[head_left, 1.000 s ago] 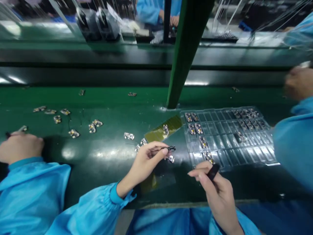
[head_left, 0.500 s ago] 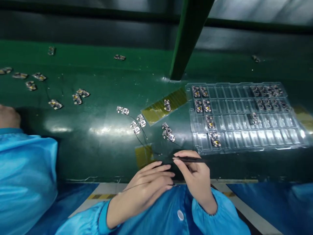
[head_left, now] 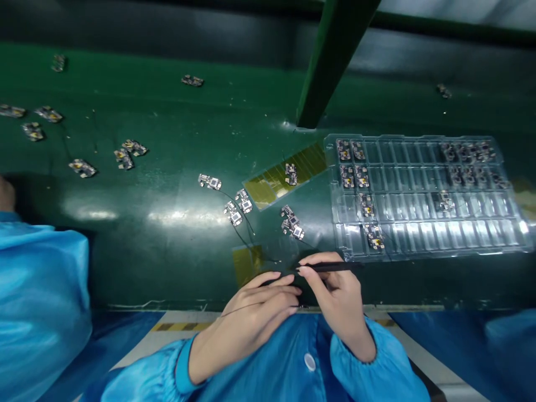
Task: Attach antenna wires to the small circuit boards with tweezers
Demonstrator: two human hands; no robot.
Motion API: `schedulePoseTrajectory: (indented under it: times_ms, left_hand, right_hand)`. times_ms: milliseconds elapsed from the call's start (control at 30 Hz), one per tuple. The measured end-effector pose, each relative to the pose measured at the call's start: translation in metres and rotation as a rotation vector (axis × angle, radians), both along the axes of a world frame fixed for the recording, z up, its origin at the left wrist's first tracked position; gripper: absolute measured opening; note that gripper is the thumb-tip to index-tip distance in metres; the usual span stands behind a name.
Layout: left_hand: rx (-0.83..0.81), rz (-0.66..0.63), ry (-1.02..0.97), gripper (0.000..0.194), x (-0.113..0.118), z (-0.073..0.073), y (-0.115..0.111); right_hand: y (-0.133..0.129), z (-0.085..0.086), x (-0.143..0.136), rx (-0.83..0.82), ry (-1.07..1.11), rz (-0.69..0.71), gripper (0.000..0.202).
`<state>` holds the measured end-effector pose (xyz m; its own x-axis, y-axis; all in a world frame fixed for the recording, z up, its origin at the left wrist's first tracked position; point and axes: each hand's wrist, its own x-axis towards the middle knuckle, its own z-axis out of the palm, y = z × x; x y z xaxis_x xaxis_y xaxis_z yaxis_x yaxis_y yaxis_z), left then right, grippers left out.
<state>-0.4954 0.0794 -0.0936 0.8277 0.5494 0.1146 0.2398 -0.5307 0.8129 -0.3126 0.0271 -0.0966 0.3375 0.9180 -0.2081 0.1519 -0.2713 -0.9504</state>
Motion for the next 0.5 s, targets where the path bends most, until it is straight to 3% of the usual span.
schedulePoseTrajectory:
  times_ms: [367, 500]
  left_hand:
    - [-0.095, -0.029, 0.032, 0.018, -0.004, -0.006, -0.001]
    - [-0.228, 0.118, -0.032, 0.016, -0.003, -0.003, 0.001]
  right_hand:
    - [0.002, 0.006, -0.005, 0.066, 0.127, -0.159, 0.005]
    - [0.000, 0.011, 0.002, 0.177, 0.294, -0.266, 0.008]
